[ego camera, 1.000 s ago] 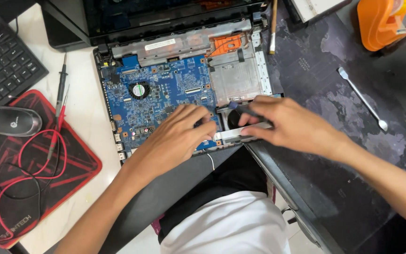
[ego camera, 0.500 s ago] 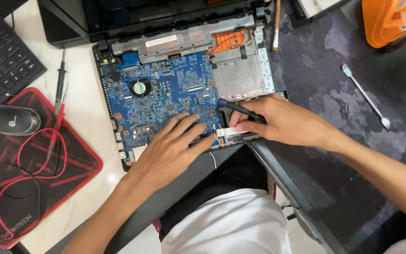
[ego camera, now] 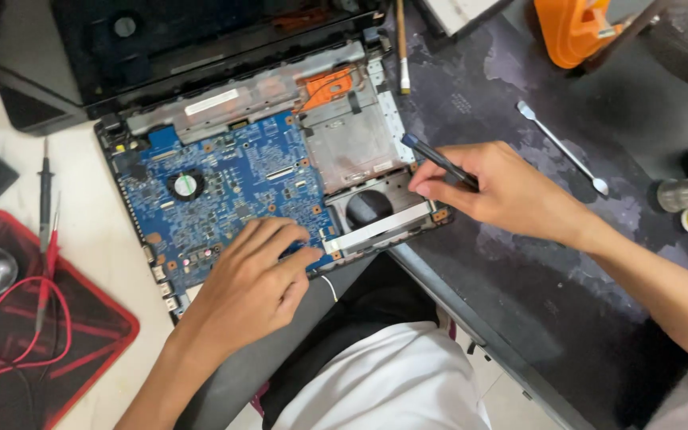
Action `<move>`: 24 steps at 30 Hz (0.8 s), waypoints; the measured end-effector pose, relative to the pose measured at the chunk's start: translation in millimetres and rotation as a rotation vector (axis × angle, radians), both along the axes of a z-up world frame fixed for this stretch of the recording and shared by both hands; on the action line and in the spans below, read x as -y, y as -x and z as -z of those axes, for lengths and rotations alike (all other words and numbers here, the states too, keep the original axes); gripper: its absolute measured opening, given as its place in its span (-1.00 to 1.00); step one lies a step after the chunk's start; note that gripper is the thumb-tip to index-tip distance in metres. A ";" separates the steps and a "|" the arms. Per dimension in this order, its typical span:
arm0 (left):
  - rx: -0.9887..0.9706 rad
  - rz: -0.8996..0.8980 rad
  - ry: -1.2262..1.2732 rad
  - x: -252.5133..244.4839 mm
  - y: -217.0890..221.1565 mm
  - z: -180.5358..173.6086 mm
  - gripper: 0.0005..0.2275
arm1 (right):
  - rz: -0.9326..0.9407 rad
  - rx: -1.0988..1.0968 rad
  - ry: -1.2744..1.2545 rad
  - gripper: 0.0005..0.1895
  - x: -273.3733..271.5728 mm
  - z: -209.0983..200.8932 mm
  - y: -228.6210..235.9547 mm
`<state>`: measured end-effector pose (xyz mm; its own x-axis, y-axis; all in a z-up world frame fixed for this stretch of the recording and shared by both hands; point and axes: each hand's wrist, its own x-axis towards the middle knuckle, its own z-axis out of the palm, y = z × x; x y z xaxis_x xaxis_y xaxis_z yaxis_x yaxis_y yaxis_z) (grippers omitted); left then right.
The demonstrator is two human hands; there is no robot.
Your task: The person disassembles a laptop by first removing the keyboard and then using a screwdriver to detach the motherboard and other internal components. The person carefully disconnects cables and removes the motherboard from the chassis.
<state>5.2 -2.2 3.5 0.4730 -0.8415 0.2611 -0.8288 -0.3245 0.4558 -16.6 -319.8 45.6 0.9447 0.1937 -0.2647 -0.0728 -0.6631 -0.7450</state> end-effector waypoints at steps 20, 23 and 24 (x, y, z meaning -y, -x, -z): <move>-0.152 -0.223 0.258 82.4 -21.3 7.5 -0.93 | -0.841 0.232 0.456 -0.51 26.8 -3.4 -27.7; -0.184 -0.208 0.248 89.6 -17.2 12.0 -0.91 | -0.882 0.206 0.506 -0.46 21.5 -14.0 -33.5; -0.184 -0.210 0.246 90.3 -16.6 13.6 -0.91 | -0.884 0.207 0.504 -0.46 23.0 -13.4 -34.2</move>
